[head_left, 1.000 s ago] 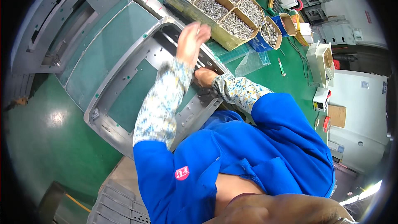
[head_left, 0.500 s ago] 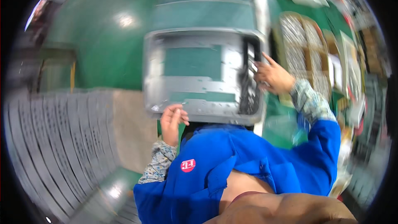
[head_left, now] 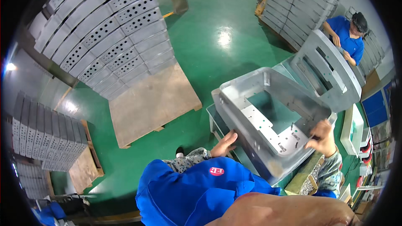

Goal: The person applies circular stickers onto the edges of metal casings, inserts small metal pins into the casing holes by hand, and stacks the completed casings onto a pile.

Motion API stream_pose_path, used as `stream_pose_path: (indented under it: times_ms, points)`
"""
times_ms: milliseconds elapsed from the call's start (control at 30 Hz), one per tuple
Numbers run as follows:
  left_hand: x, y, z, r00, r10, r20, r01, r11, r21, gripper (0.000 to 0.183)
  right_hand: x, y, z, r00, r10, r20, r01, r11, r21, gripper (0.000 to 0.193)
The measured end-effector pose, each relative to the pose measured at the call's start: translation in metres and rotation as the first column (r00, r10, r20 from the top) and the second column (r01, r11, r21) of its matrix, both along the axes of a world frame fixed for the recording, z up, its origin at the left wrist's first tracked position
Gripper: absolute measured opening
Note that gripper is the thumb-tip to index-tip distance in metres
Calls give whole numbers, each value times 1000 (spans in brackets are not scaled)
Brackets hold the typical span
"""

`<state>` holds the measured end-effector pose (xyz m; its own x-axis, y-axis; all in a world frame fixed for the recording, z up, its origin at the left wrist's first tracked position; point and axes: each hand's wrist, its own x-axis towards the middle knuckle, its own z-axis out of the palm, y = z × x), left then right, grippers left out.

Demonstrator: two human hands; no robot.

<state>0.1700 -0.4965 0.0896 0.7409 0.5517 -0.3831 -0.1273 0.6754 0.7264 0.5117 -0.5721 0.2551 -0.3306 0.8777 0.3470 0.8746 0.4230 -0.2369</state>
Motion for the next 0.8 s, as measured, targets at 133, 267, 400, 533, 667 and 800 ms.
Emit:
stream_pose_path:
  times_ms: [133, 267, 400, 533, 667, 800]
  points:
    - [-52, 29, 59, 937, 45, 348, -162, 935, 315, 101, -118, 72, 73, 938, -299, -176, 293, 954, -59, 41]
    - [-146, 39, 83, 973, 25, 230, -169, 753, 635, 122, -251, 100, 93, 942, -331, 48, 333, 943, -29, 40]
    - [-249, 37, 53, 955, 65, 290, -241, 741, 627, 99, -403, 128, 86, 957, -162, 241, 157, 987, 42, 38]
    - [-402, 54, 60, 912, 143, 385, -319, 837, 444, 69, -576, 167, 112, 877, 131, 462, -237, 955, 178, 38]
    - [-540, 88, 88, 921, 366, 131, -340, 593, 730, 60, -704, 196, 153, 849, 304, 433, -497, 739, 456, 37]
    - [-687, 128, 135, 775, 630, -55, -249, 385, 889, 66, -806, 236, 199, 766, 492, 414, -621, 399, 675, 37]
